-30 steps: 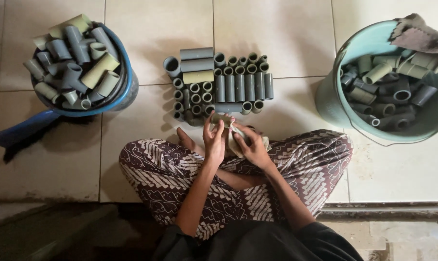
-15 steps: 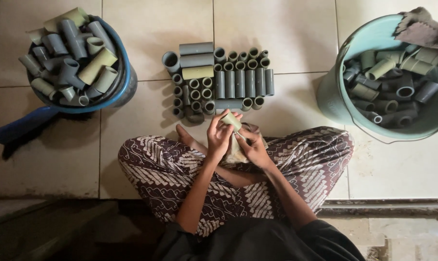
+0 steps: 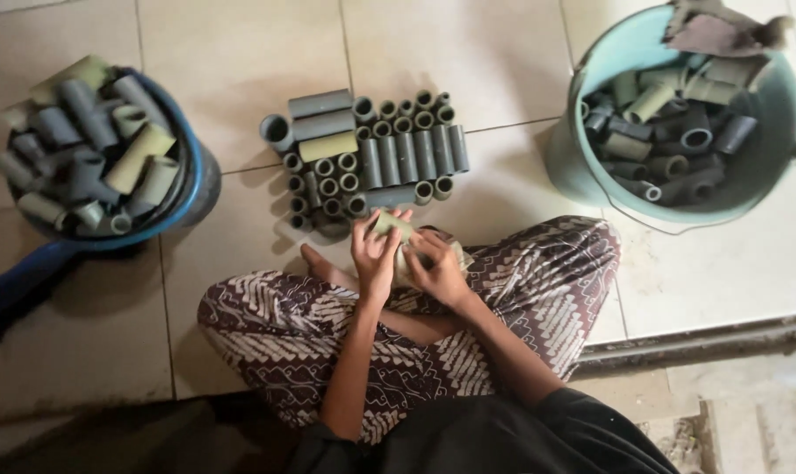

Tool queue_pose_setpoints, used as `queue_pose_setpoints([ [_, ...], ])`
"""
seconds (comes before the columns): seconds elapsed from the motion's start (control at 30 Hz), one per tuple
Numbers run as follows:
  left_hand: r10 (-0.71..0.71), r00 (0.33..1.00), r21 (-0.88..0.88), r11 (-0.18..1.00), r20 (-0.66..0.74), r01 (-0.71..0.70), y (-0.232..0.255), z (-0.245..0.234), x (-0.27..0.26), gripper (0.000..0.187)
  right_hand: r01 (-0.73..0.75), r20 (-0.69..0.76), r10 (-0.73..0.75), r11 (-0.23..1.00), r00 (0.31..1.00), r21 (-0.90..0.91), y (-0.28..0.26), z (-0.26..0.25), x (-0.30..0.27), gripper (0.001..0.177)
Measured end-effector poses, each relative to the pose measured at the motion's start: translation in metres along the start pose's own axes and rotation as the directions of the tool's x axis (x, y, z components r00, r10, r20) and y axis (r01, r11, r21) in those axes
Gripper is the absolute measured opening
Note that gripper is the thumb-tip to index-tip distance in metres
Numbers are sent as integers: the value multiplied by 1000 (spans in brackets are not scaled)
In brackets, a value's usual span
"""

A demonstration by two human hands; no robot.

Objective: The person sits on a tiled floor and wipes small cylindrical pipe fittings with a cloth. They pick up fittings from a bucket, wipe them, and place them into a neat arrangement on the floor or back into the bucket.

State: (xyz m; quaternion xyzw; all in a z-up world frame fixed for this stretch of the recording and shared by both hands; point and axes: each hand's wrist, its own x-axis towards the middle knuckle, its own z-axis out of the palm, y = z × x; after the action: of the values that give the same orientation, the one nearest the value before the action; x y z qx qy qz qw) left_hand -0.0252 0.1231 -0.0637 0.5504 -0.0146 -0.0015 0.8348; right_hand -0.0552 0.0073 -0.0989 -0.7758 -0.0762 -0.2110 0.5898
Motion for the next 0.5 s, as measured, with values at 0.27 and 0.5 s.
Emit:
queue_pose_setpoints([
  [0.27,-28,995,63,998,91,22,6,-4,0,40,-189,123,161,946,979,263,-47,-24,10,9],
  [0.5,-39,975,-282,954,221,102,-2,-8,4,49,-743,467,617,316,634,590,-46,-45,10,24],
])
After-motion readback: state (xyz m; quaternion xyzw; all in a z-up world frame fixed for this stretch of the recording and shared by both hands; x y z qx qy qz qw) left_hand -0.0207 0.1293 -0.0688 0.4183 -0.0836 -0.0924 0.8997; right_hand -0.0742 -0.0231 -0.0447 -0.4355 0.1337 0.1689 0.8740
